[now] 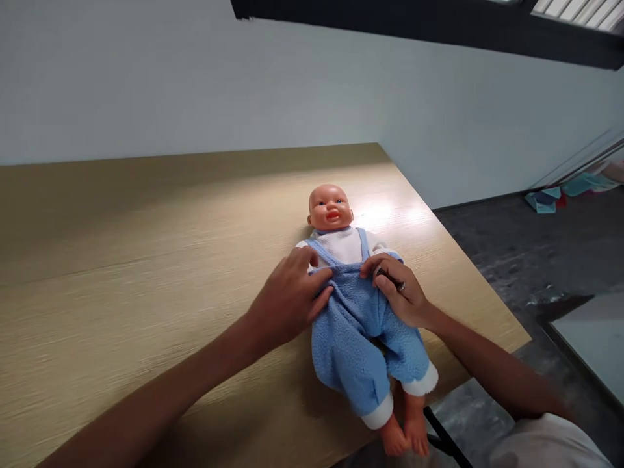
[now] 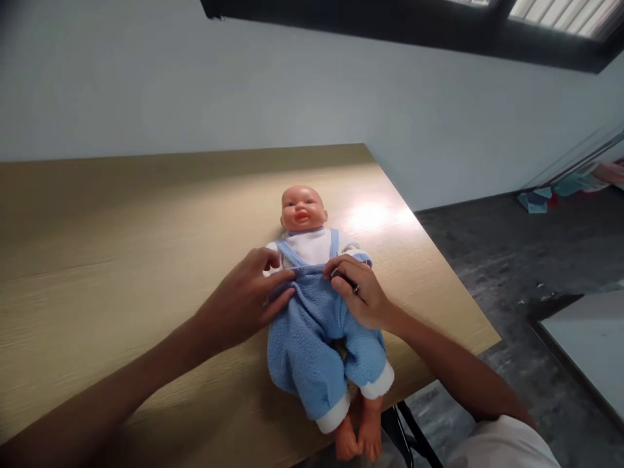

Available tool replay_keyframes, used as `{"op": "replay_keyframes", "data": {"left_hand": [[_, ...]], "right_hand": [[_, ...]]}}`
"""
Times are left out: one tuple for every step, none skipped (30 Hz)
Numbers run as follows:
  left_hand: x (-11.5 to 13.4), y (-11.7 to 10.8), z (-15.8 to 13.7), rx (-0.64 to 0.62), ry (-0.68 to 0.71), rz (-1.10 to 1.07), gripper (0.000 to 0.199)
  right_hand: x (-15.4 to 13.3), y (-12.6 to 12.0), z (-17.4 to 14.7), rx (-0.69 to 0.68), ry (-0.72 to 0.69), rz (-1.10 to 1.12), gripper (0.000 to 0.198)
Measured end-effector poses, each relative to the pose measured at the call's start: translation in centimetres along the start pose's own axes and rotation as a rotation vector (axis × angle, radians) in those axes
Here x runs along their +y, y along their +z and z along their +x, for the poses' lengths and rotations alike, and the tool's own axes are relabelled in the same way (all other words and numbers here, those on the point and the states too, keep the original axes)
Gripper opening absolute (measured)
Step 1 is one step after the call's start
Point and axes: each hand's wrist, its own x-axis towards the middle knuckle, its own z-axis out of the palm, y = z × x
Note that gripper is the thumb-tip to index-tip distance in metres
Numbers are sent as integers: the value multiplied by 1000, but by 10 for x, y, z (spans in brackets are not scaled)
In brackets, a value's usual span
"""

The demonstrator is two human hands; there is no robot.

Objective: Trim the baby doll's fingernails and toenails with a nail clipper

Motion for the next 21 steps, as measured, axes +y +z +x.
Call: {"op": "replay_keyframes", "data": {"left_hand": [[6, 3, -1, 18, 16, 52, 25], [12, 5, -3, 15, 26, 89, 27], [17, 5, -4, -2, 30, 100, 27], [19, 5, -5, -32, 32, 77, 26], [19, 3, -6, -64, 29, 23, 25], [16, 0, -7, -94, 18, -52, 23], [11, -4, -7, -126, 6, -136, 21], [5, -9, -7, -159, -5, -216, 20], [-2, -13, -6, -194, -15, -284, 20], [-8, -16, -4, -229, -21, -333, 18], [-13, -18, -3, -260, -23, -360, 15], [-16, -18, -1, -283, -18, -364, 10], [-17, -17, 0, -296, -15, -346, 5], [-16, -14, 2, -295, -18, -310, 3], [-13, -11, 3, -288, -27, -265, 2], [-9, -7, 4, -278, -47, -216, 3], [-5, -2, 5, -274, -71, -173, 6], [0, 2, 5, -279, -91, -137, 9], [4, 6, 5, -286, -105, -105, 12], [8, 11, 4, -287, -109, -67, 14], [11, 16, 2, -271, -107, -14, 15]], "right_hand": [[0, 0, 0, -8, 6, -15, 27], [-1, -1, -1, -19, 10, -27, 26], [-1, -1, -1, -29, 10, -40, 26], [-1, -1, -2, -37, 7, -52, 25], [0, -1, -2, -43, 2, -61, 24], [0, -1, -3, -52, -4, -69, 24], [0, -1, -4, -58, -11, -74, 23], [0, -1, -4, -63, -12, -76, 23], [1, -1, -5, -69, -9, -78, 23], [1, -1, -6, -75, -4, -79, 23], [1, -1, -6, -77, 1, -78, 23], [2, -1, -7, -81, 4, -79, 23], [2, -1, -7, -86, 5, -83, 23], [2, -1, -7, -94, 5, -92, 23], [2, -1, -8, -102, 3, -105, 23], [2, -1, -8, -109, 3, -118, 23], [2, -1, -8, -113, 3, -128, 23], [2, 0, -9, -112, 0, -134, 23], [2, 0, -9, -109, -5, -137, 24], [3, 0, -9, -110, -12, -141, 24], [3, 1, -10, -114, -17, -147, 25]]}}
